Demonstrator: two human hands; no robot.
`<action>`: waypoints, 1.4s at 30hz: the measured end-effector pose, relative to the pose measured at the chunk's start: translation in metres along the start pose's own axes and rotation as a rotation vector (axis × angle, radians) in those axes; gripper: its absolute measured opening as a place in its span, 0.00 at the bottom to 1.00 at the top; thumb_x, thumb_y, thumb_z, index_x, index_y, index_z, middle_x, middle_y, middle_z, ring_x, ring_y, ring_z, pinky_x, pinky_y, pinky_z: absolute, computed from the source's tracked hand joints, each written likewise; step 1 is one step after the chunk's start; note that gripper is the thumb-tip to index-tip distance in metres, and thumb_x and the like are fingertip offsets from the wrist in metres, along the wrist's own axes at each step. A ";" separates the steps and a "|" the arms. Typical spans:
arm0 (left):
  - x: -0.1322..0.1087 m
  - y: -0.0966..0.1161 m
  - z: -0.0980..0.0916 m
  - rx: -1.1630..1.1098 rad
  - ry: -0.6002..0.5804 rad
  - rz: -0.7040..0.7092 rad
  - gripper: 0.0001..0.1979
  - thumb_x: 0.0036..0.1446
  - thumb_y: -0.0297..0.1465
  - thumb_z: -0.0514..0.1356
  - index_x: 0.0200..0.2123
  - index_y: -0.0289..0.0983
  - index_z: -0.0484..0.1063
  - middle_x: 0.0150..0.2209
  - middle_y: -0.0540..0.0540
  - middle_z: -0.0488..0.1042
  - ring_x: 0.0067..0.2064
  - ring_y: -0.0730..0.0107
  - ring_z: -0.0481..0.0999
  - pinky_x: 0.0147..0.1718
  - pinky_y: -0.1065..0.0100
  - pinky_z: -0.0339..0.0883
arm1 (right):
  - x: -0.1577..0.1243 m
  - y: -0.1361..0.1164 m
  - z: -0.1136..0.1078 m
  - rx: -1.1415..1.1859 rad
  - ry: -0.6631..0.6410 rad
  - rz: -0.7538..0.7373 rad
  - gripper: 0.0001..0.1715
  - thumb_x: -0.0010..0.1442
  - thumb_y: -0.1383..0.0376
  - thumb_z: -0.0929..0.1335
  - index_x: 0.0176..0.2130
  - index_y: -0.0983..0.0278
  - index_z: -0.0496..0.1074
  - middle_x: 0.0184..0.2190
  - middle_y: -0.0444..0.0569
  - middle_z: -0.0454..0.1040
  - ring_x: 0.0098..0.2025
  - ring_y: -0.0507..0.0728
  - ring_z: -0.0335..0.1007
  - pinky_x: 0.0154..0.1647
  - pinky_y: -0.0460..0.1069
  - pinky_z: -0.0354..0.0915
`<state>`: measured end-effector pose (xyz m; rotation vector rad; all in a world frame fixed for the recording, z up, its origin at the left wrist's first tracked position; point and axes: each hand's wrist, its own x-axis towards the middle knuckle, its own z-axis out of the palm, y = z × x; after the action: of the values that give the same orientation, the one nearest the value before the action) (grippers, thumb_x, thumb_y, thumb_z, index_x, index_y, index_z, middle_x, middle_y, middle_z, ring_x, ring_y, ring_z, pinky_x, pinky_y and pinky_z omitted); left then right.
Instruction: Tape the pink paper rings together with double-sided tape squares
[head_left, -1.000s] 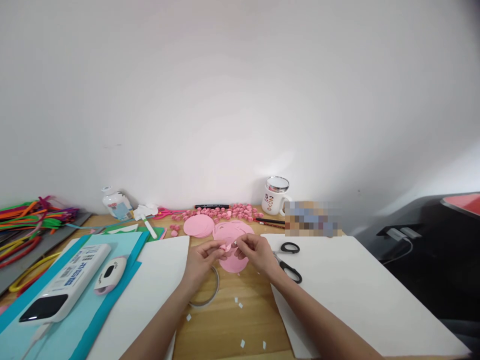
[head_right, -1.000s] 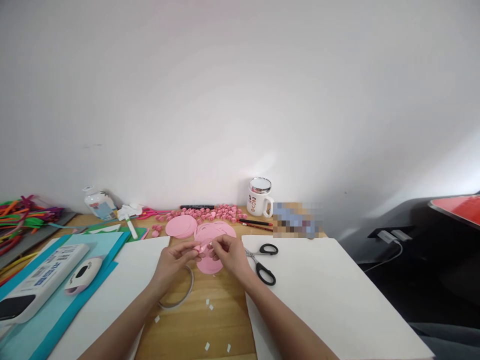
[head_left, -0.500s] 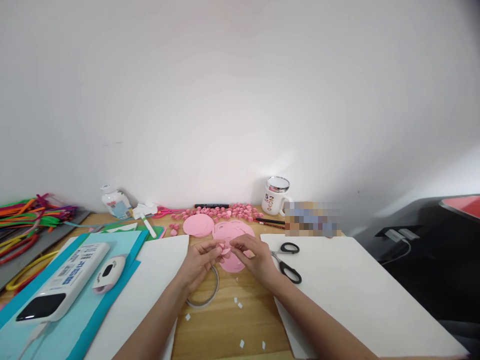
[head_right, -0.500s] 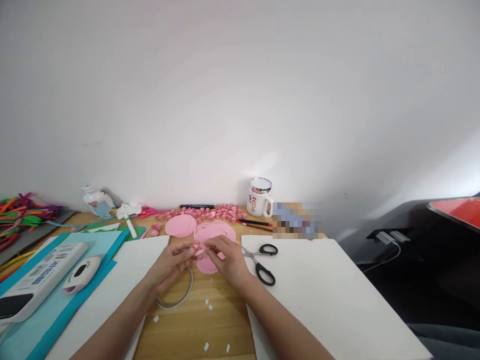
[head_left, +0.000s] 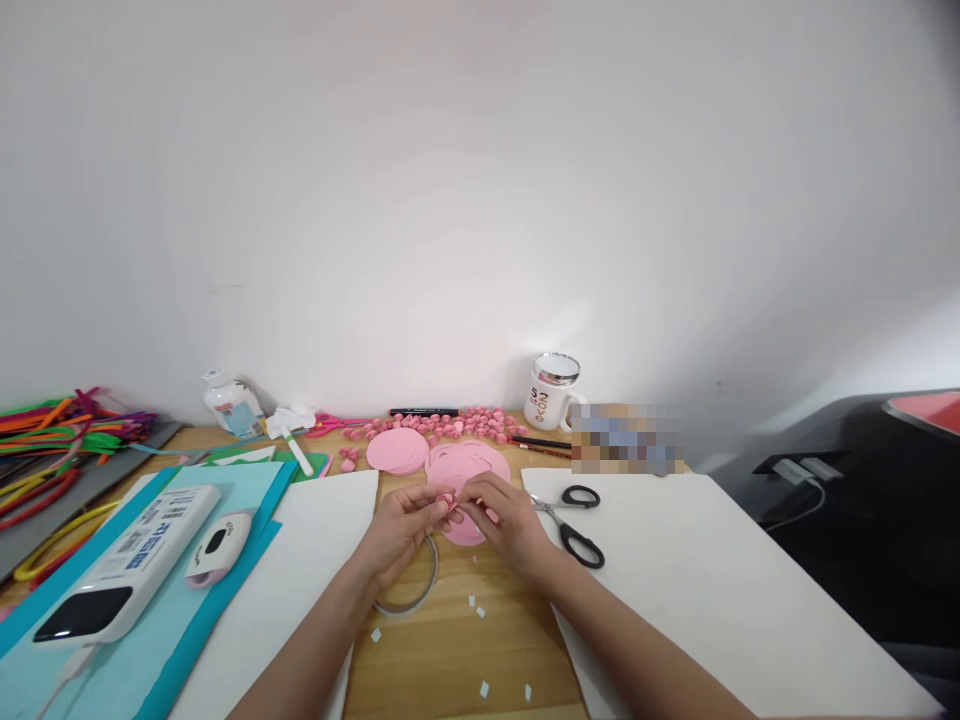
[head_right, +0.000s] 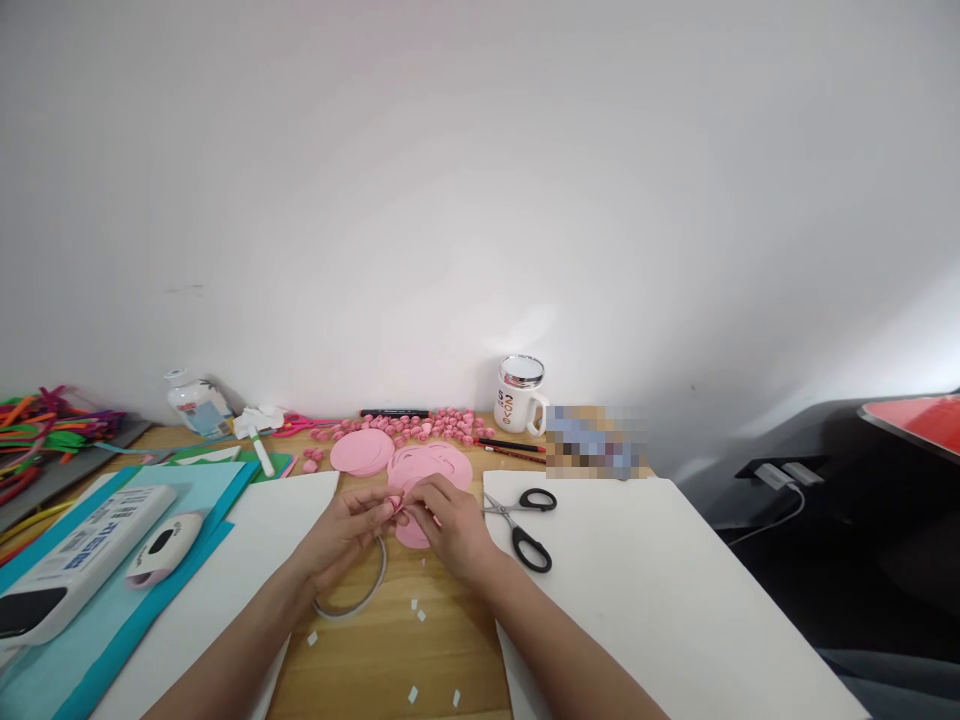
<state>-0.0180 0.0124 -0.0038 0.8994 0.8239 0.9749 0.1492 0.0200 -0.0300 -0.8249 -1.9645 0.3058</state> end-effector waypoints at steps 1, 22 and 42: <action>0.000 0.000 0.001 0.009 -0.003 0.002 0.12 0.41 0.29 0.66 0.32 0.33 0.76 0.27 0.44 0.77 0.30 0.73 0.73 0.31 0.74 0.63 | 0.000 0.001 0.000 -0.006 -0.004 0.001 0.07 0.58 0.68 0.61 0.33 0.63 0.68 0.31 0.49 0.71 0.32 0.51 0.67 0.31 0.44 0.64; -0.004 0.001 0.006 0.176 -0.021 0.049 0.12 0.41 0.30 0.66 0.32 0.30 0.77 0.26 0.42 0.77 0.29 0.68 0.74 0.33 0.67 0.66 | 0.001 -0.004 0.000 0.114 0.009 0.121 0.05 0.56 0.67 0.63 0.32 0.62 0.69 0.26 0.46 0.70 0.28 0.50 0.66 0.26 0.44 0.61; -0.002 -0.006 0.007 0.028 0.021 0.021 0.16 0.39 0.32 0.66 0.35 0.30 0.77 0.32 0.36 0.78 0.33 0.59 0.76 0.36 0.61 0.67 | -0.003 -0.002 0.008 0.097 -0.141 0.195 0.09 0.52 0.69 0.65 0.36 0.61 0.67 0.32 0.46 0.65 0.26 0.48 0.65 0.25 0.43 0.65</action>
<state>-0.0103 0.0068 -0.0061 0.9247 0.8486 0.9951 0.1418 0.0174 -0.0349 -0.9545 -1.9848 0.5842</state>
